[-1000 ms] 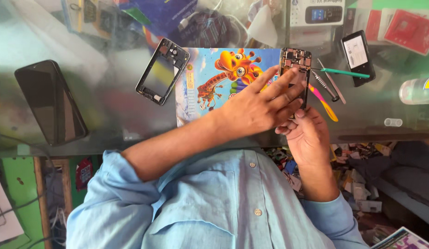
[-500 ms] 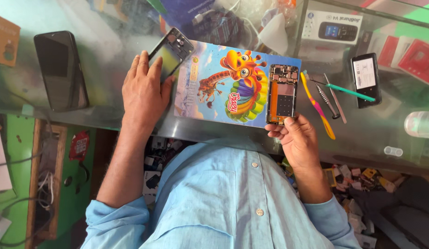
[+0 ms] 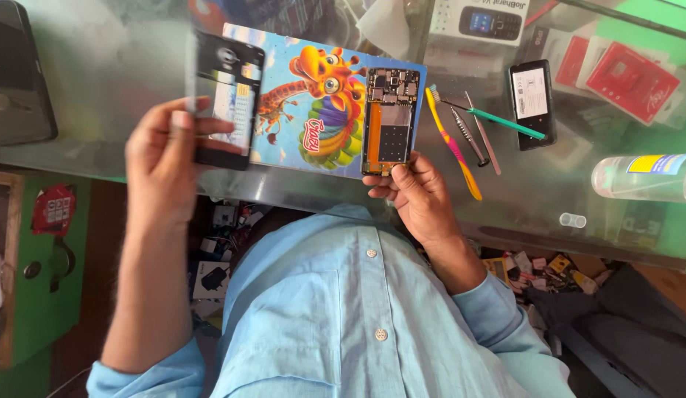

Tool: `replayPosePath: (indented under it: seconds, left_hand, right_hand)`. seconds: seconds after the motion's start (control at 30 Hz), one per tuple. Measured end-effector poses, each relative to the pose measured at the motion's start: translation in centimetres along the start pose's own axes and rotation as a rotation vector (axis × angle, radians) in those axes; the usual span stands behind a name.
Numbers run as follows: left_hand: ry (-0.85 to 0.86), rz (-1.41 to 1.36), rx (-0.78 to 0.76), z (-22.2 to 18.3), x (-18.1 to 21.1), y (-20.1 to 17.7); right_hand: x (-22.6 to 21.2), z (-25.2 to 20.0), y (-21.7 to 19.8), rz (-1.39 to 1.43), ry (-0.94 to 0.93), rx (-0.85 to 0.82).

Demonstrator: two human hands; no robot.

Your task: The person is repairing a mobile phone by hand, handling internal components, a screen panel, and a battery on a workbench. They use a toothbrush to clean a component.

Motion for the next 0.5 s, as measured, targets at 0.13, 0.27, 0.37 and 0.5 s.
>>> replayPosePath:
  seconds: [0.13, 0.27, 0.37, 0.5]
  left_hand:
    - [-0.151, -0.143, -0.077, 0.9, -4.1, 2.4]
    - [-0.118, -0.113, -0.111, 2.5, -6.5, 4.8]
    - [0.189, 0.374, -0.029, 2.1, -6.2, 6.0]
    - [0.622, 1.073, 0.058, -0.1, -3.3, 6.5]
  right_hand:
    - [0.2, 0.2, -0.2, 0.032, 0.000, -0.048]
    - [0.2, 0.1, -0.1, 0.039, -0.019, -0.072]
    - [0.2, 0.1, -0.1, 0.059, -0.023, -0.087]
    - [0.4, 0.2, -0.3, 0.097, -0.017, -0.121]
Point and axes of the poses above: each hand's wrist, its own z-axis towards the middle knuckle, its own y-axis out of the palm, x = y × z, the point moved 3 cm from there along z, towards the middle knuckle, and after that the axes turned 12 degrees about x, right-handed, at the moved point
